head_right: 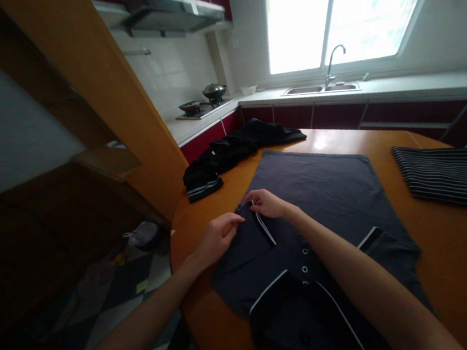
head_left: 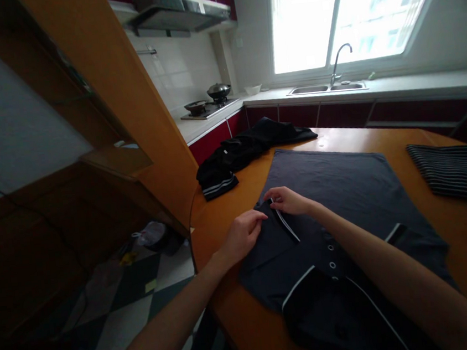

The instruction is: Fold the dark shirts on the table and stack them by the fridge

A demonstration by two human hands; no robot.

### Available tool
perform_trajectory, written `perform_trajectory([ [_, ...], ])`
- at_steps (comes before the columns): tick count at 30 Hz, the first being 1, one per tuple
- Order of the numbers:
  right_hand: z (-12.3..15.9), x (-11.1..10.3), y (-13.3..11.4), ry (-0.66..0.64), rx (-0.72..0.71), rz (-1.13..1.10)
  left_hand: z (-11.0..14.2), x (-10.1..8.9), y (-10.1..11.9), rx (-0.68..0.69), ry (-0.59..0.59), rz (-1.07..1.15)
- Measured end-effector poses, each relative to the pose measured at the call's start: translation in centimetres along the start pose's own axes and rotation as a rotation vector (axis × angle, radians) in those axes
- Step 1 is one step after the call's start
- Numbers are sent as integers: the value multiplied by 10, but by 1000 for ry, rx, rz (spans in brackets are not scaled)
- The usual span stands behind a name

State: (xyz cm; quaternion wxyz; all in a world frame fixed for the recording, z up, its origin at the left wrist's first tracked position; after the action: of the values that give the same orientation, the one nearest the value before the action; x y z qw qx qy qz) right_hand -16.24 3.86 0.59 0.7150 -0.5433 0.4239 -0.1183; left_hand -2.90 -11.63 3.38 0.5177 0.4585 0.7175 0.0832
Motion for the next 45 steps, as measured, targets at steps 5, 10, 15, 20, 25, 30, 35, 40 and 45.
perform_trajectory([
  [5, 1, -3, -1, 104, 30, 269, 20, 9, 19, 159, -293, 10],
  [10, 8, -19, -22, 231, 135, 466, -1, -9, -5, 92, -177, 42],
  [15, 38, -20, -44, 246, 323, 655, -46, -21, -61, -94, -85, -25],
  [20, 90, 5, -39, 103, 415, 644, -59, -7, -80, -69, -191, 54],
  [25, 116, 20, -27, 191, 447, 482, -52, 2, -82, -58, -109, 18],
  [30, 113, 23, -20, 207, 431, 358, -51, 3, -85, -76, -80, 27],
  [35, 118, 24, -21, 246, 454, 400, -52, 4, -87, -78, -83, 51],
  [40, 121, 30, -25, 246, 437, 418, -52, 5, -93, -73, -81, 38],
  [45, 120, 27, -28, 242, 431, 403, -52, 4, -99, -66, -95, 28],
])
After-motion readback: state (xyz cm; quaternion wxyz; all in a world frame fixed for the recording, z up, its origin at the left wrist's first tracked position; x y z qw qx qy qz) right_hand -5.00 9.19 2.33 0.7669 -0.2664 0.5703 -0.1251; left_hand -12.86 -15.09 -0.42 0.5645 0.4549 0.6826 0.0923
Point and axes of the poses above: each hand's wrist, its own z-axis away from the middle knuckle, its own x-axis out of the palm, y = z × x, the point moved 3 cm from there along -z, towards the middle knuckle, and after that the axes turned 11 degrees about x, right-handed, at the moved point
